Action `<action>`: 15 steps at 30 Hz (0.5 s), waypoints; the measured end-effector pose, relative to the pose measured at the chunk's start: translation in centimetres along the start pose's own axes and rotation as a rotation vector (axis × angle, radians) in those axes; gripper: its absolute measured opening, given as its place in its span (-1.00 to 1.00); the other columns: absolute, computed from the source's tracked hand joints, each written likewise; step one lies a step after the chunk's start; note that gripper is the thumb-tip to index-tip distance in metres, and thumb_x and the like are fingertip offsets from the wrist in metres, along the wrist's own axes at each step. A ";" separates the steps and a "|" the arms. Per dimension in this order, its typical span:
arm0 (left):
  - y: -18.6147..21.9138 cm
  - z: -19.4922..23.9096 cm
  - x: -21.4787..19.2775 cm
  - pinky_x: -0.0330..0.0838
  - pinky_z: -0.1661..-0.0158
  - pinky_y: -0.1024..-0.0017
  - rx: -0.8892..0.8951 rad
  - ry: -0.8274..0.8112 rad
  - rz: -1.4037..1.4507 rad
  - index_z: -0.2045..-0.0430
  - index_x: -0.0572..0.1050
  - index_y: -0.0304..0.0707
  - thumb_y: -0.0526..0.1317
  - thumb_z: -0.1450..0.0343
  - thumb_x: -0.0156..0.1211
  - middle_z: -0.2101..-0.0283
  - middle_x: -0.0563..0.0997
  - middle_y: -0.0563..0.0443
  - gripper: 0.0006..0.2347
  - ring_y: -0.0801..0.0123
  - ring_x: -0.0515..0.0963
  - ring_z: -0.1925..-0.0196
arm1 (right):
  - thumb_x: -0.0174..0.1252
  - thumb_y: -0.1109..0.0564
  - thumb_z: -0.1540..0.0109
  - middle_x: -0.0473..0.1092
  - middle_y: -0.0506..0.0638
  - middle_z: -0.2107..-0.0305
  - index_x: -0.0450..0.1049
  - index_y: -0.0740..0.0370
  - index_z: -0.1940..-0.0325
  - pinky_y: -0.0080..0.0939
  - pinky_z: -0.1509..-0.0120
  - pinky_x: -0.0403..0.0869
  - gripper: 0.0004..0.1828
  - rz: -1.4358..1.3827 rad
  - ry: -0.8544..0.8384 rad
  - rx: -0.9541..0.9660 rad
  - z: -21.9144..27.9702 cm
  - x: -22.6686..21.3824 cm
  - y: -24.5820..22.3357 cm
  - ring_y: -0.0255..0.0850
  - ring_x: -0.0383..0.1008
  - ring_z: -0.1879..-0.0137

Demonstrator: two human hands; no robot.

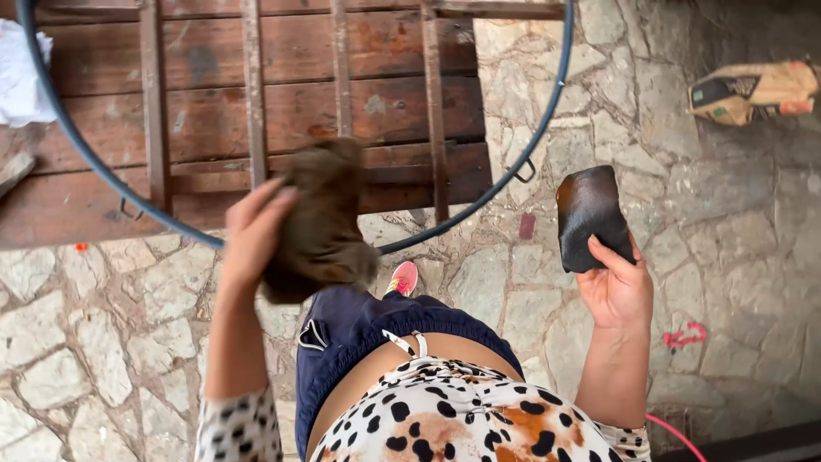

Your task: Cleaning and prepping a circular metal grate using a sponge block dipped in liquid and a rag.

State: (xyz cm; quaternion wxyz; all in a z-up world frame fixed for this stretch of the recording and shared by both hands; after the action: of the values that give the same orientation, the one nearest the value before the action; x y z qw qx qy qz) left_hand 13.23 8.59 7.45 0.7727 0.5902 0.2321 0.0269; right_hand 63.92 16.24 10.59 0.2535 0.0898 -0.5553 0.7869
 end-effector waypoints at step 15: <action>-8.9 17.4 -22.4 0.45 -0.02 0.56 -0.201 0.712 0.499 -0.11 0.55 -0.29 -0.14 -0.57 0.14 0.02 0.58 0.12 -0.71 0.55 0.49 -0.03 | -0.07 0.44 -0.22 0.35 0.19 -0.24 0.31 0.31 -0.38 0.01 -0.35 0.42 -0.40 -0.132 -0.357 0.331 4.7 18.7 8.7 0.02 0.36 -0.34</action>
State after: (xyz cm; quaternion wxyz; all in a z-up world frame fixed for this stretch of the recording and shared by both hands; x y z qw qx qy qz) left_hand -2.05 -16.83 9.92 0.6680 0.5039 0.3303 0.4366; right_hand 42.90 15.30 13.06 0.1843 0.3039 -0.4478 0.8205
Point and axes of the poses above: each hand's wrist, its own z-axis away from the middle knuckle, its own x-axis out of the palm, y = z × x, the point moved 9 cm from there along -z, towards the middle knuckle
